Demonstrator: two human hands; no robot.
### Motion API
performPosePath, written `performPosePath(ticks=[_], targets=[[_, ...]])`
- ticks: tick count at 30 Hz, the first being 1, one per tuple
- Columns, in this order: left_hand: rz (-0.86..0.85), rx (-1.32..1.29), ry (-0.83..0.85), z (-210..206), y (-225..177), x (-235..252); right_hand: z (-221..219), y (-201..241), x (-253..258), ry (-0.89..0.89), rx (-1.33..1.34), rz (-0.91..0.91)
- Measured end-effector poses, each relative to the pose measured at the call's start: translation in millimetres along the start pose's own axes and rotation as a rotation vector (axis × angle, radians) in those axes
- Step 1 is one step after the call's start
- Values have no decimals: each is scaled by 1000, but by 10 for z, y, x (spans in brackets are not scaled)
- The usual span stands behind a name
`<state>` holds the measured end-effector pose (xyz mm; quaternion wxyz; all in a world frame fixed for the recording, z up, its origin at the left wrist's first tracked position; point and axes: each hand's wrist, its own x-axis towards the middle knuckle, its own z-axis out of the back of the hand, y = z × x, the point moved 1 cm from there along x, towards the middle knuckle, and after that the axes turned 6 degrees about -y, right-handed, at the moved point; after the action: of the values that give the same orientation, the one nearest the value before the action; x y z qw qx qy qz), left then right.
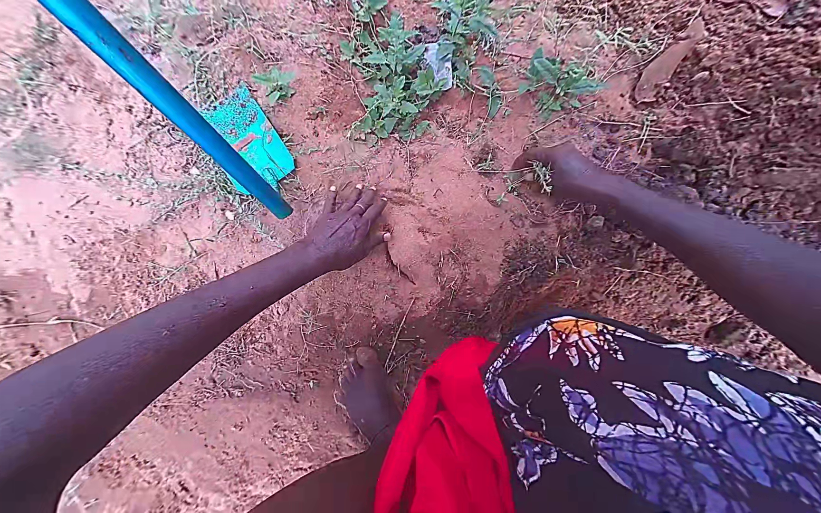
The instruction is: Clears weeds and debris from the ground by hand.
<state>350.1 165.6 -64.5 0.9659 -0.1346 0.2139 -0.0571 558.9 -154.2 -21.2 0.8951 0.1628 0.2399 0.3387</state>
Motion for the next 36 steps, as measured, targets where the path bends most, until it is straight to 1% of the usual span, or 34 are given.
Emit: performPosePath(ticks=[2,4,5,8,10,11,13,14,15,17,20,22,24,25,27,29,30,32,36], targets=[[39,4,59,61,-122,55,-152,50,75,66,-59,-28],[54,29,83,41,-134,60,-218,94,132,97,-122,-98],[68,37,83,21,-102,39,-228,103,158,98,-146,-106],[120,11,89,-49,47,-93,-247,76,176,76,-174,-44],[111,-12,87,-70,120,-176,-213,97,135,23,-121,-76],[101,-21,78,-76,142,-213,-190,88,115,-30,-66,-110],[87,-29,74,-90,165,-268,-90,78,59,-152,100,-202],[89,-29,87,-99,170,-288,-38,60,26,-209,175,-225],[96,-33,110,-100,166,-305,2,31,3,-254,232,-210],[105,-24,154,-102,150,-335,29,-28,-23,-214,249,-130],[106,2,176,-96,119,-337,-91,-16,24,-29,71,-6],[116,-3,175,-88,96,-322,-234,17,96,81,-93,-6],[126,-10,169,-95,87,-331,-330,79,131,106,-186,-22],[126,-12,163,-100,89,-337,-358,77,122,78,-181,-4],[112,-11,146,-119,111,-339,-374,4,85,-20,-88,69],[86,-14,123,-142,143,-347,-351,-37,14,-117,97,76],[72,-12,114,-154,162,-352,-312,-14,-32,-141,206,40],[46,-15,95,-173,193,-353,-239,37,-112,-120,310,18],[3,-12,62,-224,274,-308,-262,76,-105,61,193,86]])
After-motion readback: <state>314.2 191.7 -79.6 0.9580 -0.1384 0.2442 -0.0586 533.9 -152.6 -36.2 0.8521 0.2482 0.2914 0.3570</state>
